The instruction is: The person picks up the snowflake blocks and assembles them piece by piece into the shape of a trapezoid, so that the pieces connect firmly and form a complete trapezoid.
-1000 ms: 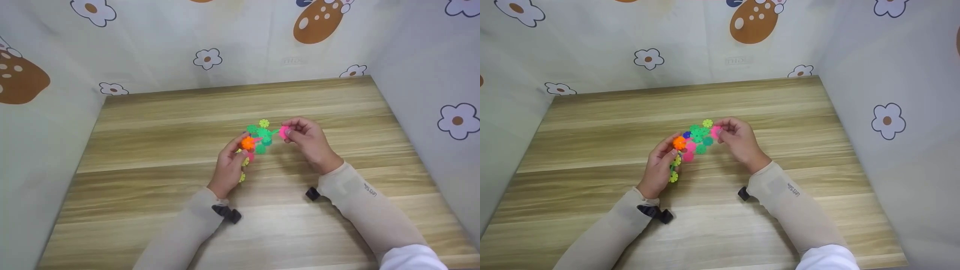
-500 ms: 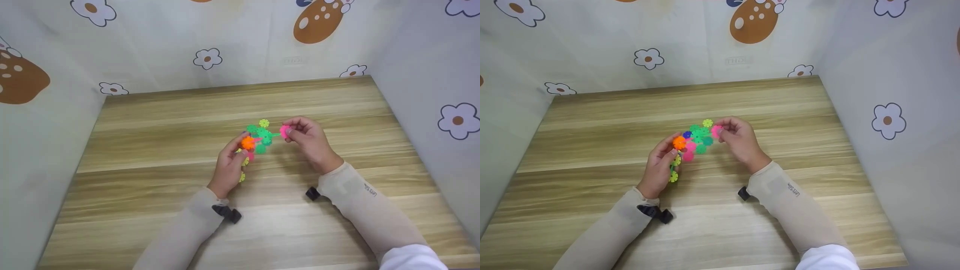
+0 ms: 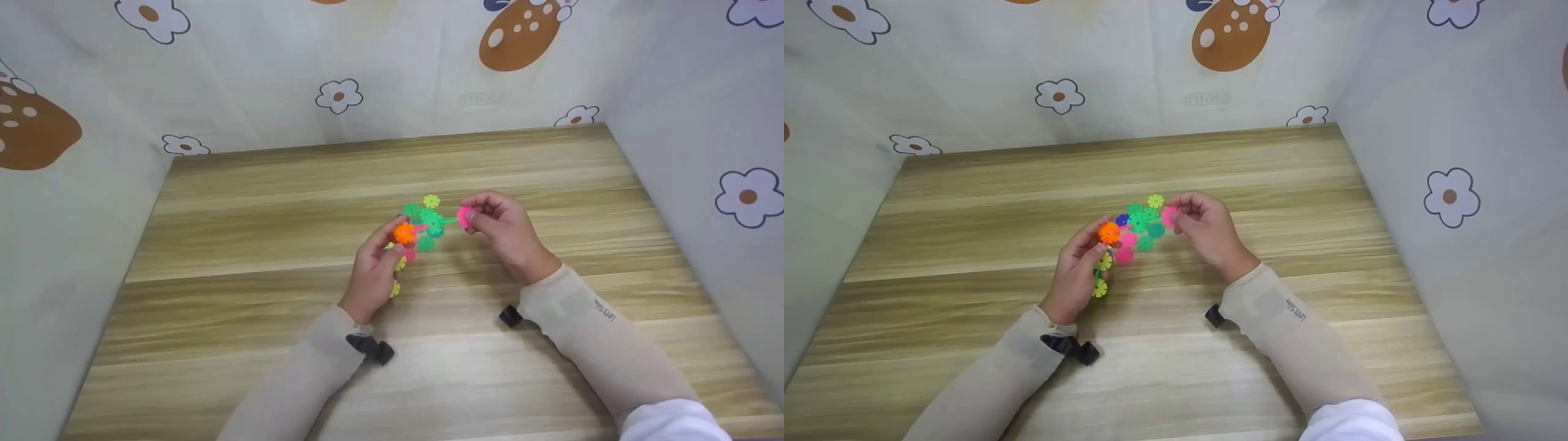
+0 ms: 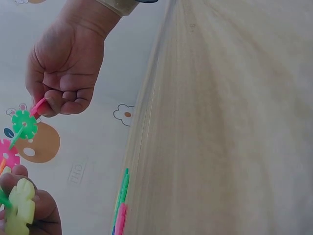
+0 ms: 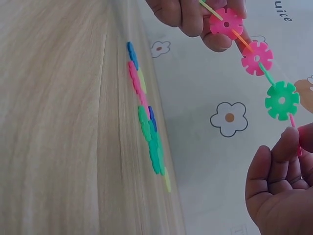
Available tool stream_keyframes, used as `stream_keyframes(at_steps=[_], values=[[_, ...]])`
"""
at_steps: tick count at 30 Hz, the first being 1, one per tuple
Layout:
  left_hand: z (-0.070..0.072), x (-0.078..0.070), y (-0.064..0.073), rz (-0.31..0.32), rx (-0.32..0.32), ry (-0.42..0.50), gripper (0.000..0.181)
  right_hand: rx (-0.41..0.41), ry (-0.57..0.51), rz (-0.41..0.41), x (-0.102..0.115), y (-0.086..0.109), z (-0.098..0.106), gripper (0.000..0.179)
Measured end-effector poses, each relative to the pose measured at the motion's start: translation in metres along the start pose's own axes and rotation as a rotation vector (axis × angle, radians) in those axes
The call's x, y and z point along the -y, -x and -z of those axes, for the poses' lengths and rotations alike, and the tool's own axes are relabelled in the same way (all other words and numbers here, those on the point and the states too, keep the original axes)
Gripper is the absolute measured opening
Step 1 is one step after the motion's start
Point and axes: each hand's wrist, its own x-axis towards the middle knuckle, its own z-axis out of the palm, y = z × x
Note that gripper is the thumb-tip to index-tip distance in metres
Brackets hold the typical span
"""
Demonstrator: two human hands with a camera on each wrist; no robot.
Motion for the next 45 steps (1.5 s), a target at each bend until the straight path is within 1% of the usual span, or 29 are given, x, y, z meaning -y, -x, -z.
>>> stream_keyframes(at_steps=[3, 9, 12, 17, 19, 23, 26, 32, 36, 39, 45], values=[[0.0000, -0.0002, 0.0001, -0.004, 0.002, 0.004, 0.049, 0.001, 0.011, 0.009, -0.0001, 0.0000, 0.0003, 0.024], [0.0000, 0.0010, -0.0009, -0.040, 0.015, 0.021, 0.048, -0.001, 0.035, 0.028, -0.0005, -0.0005, 0.0006, 0.024], [0.0004, 0.0010, -0.0006, -0.020, 0.021, 0.013, 0.048, 0.005, 0.043, 0.006, -0.0008, -0.0009, 0.0001, 0.022], [0.0010, 0.0003, 0.0002, 0.037, 0.016, 0.010, 0.048, 0.031, 0.026, -0.066, -0.0001, -0.0010, -0.0007, 0.014], [0.0013, 0.0004, 0.0000, 0.049, 0.012, 0.011, 0.049, 0.036, 0.011, -0.085, 0.0006, -0.0011, -0.0012, 0.015], [0.0015, 0.0006, -0.0002, 0.053, 0.012, 0.010, 0.049, 0.040, -0.009, -0.100, 0.0013, -0.0016, -0.0017, 0.022], [0.0014, 0.0006, 0.0001, 0.048, 0.015, 0.012, 0.049, 0.037, -0.011, -0.105, 0.0009, -0.0018, -0.0013, 0.025], [0.0011, 0.0012, -0.0005, 0.016, 0.024, 0.001, 0.047, 0.024, -0.016, -0.096, 0.0004, -0.0011, -0.0004, 0.014], [0.0003, 0.0007, -0.0004, 0.023, 0.020, -0.011, 0.047, 0.028, -0.089, -0.094, -0.0001, -0.0003, -0.0002, 0.021], [-0.0002, 0.0007, -0.0006, 0.037, 0.012, -0.011, 0.048, 0.036, -0.121, -0.096, 0.0004, 0.0002, -0.0005, 0.023], [-0.0005, 0.0011, -0.0011, 0.020, 0.009, -0.014, 0.047, 0.026, -0.089, -0.084, 0.0013, 0.0007, 0.0000, 0.017]])
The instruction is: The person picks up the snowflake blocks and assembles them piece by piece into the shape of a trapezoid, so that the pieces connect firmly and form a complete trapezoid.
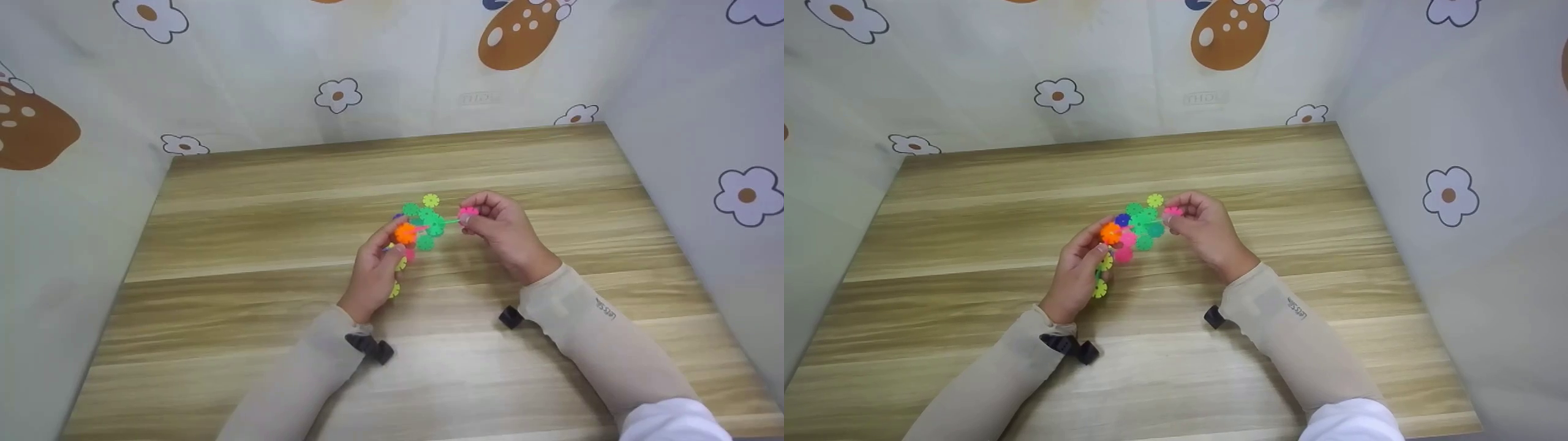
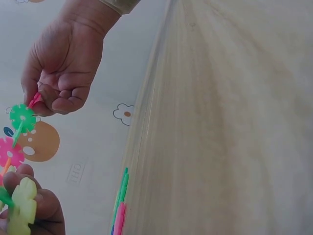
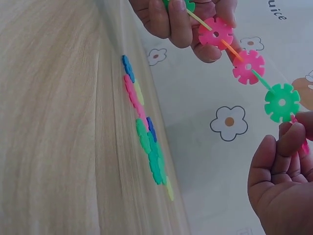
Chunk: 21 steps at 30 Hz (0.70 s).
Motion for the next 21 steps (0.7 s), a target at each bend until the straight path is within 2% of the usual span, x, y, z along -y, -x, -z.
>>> stream_keyframes(at_steps=[10, 17, 21], values=[[0.0008, -0.0003, 0.0007, 0.009, 0.005, -0.023, 0.047, -0.028, 0.028, 0.034, 0.0000, -0.0001, -0.0009, 0.016], [0.0005, -0.0010, 0.0010, 0.007, 0.010, -0.023, 0.048, -0.033, 0.037, 0.034, -0.0001, -0.0003, -0.0012, 0.025], [-0.0001, -0.0011, 0.0013, -0.001, 0.014, -0.007, 0.048, -0.044, 0.045, 0.037, -0.0003, -0.0004, -0.0012, 0.021]])
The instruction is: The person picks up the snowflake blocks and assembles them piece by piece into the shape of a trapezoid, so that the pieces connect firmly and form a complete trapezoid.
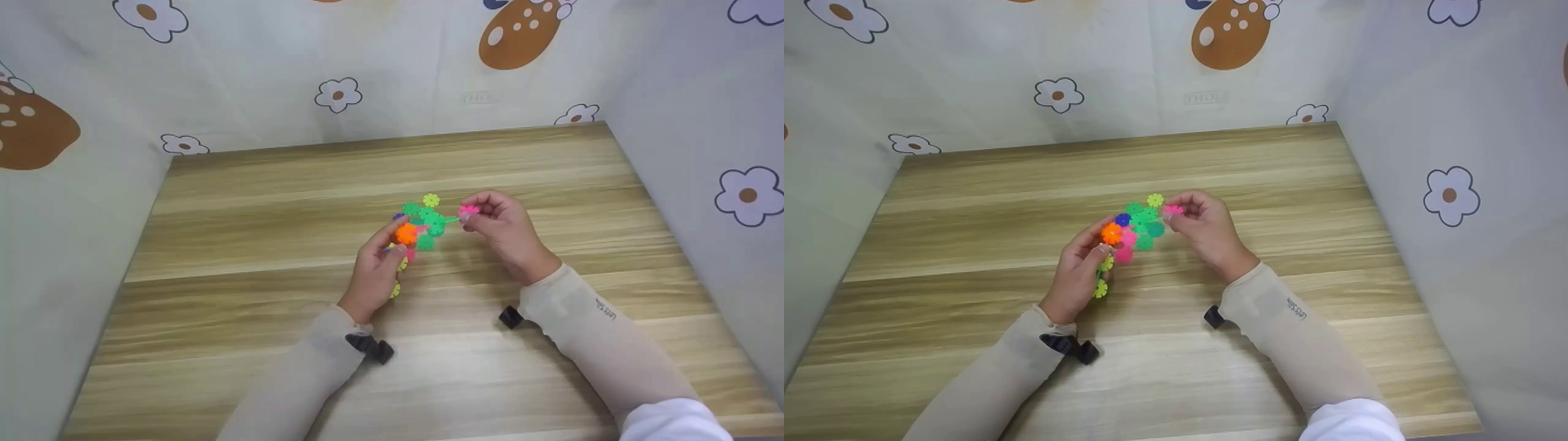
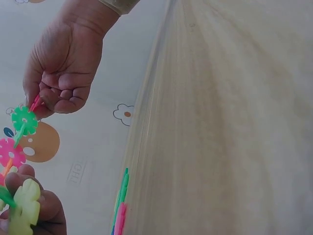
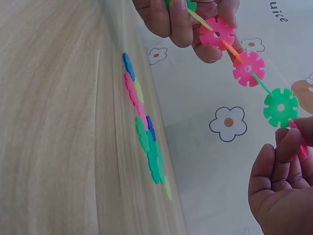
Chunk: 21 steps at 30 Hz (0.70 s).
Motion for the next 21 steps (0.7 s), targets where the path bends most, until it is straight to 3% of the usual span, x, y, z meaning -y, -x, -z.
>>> stream_keyframes(at_steps=[8, 21], values=[[-0.0002, 0.0006, -0.0009, -0.006, 0.007, -0.008, 0.047, -0.006, 0.012, 0.030, 0.0013, 0.0014, -0.0008, 0.021], [-0.0008, 0.0018, -0.0013, 0.000, 0.004, -0.023, 0.047, 0.008, 0.034, 0.013, -0.0030, 0.0000, 0.0009, 0.018]])
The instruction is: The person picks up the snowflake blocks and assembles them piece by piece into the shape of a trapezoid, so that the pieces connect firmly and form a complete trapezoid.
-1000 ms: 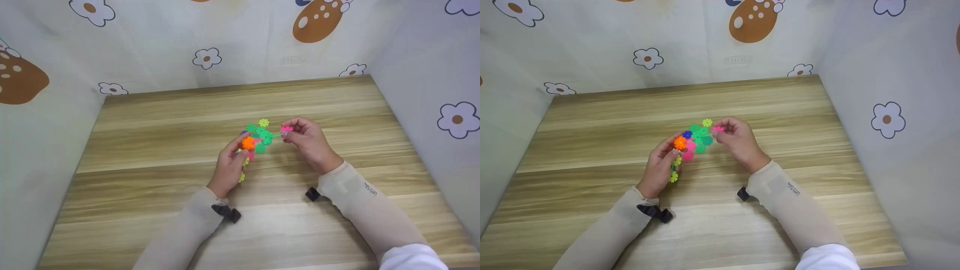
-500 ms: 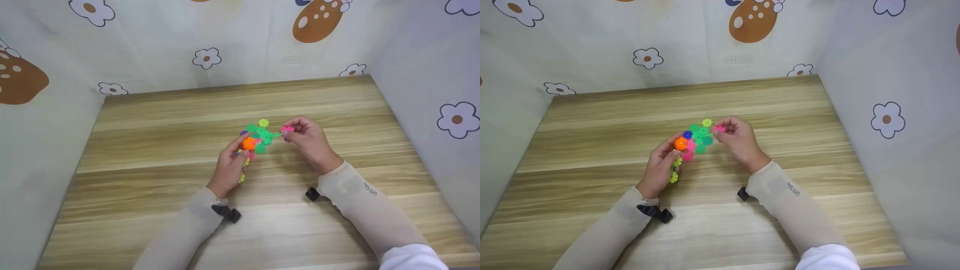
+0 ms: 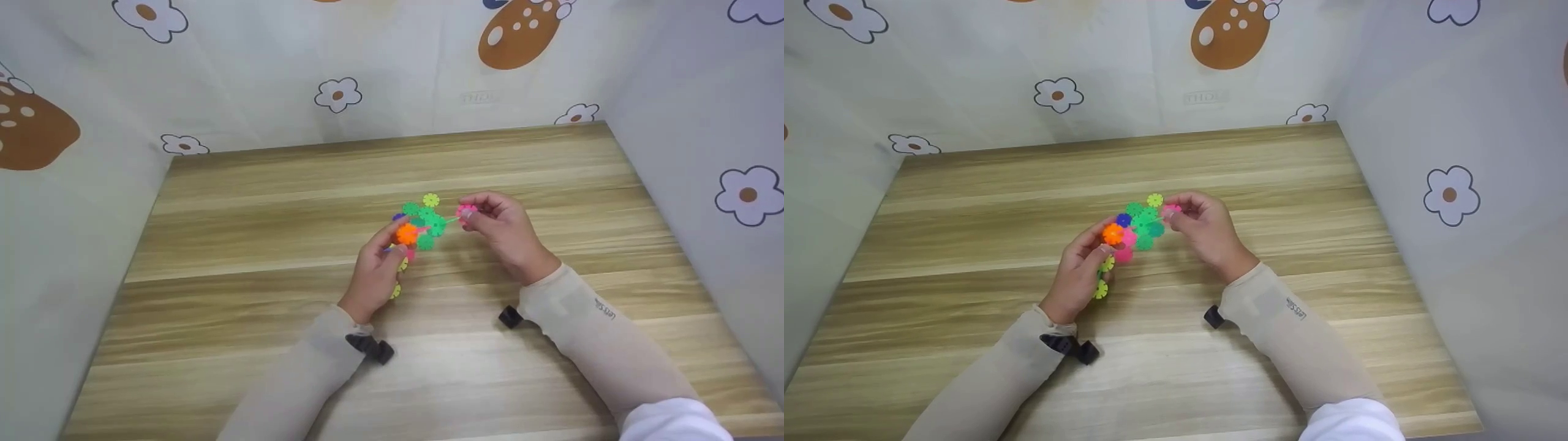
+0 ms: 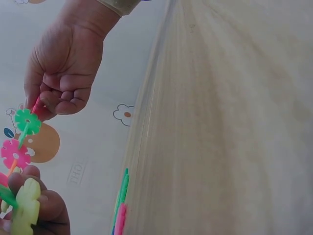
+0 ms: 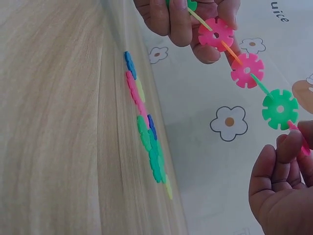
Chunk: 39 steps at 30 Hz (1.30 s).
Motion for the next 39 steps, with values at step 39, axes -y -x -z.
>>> stream_keyframes(at_steps=[39], values=[[-0.003, -0.002, 0.005, -0.046, 0.094, -0.003, 0.050, 0.228, 0.118, 0.160, -0.001, 0.011, -0.012, 0.031]])
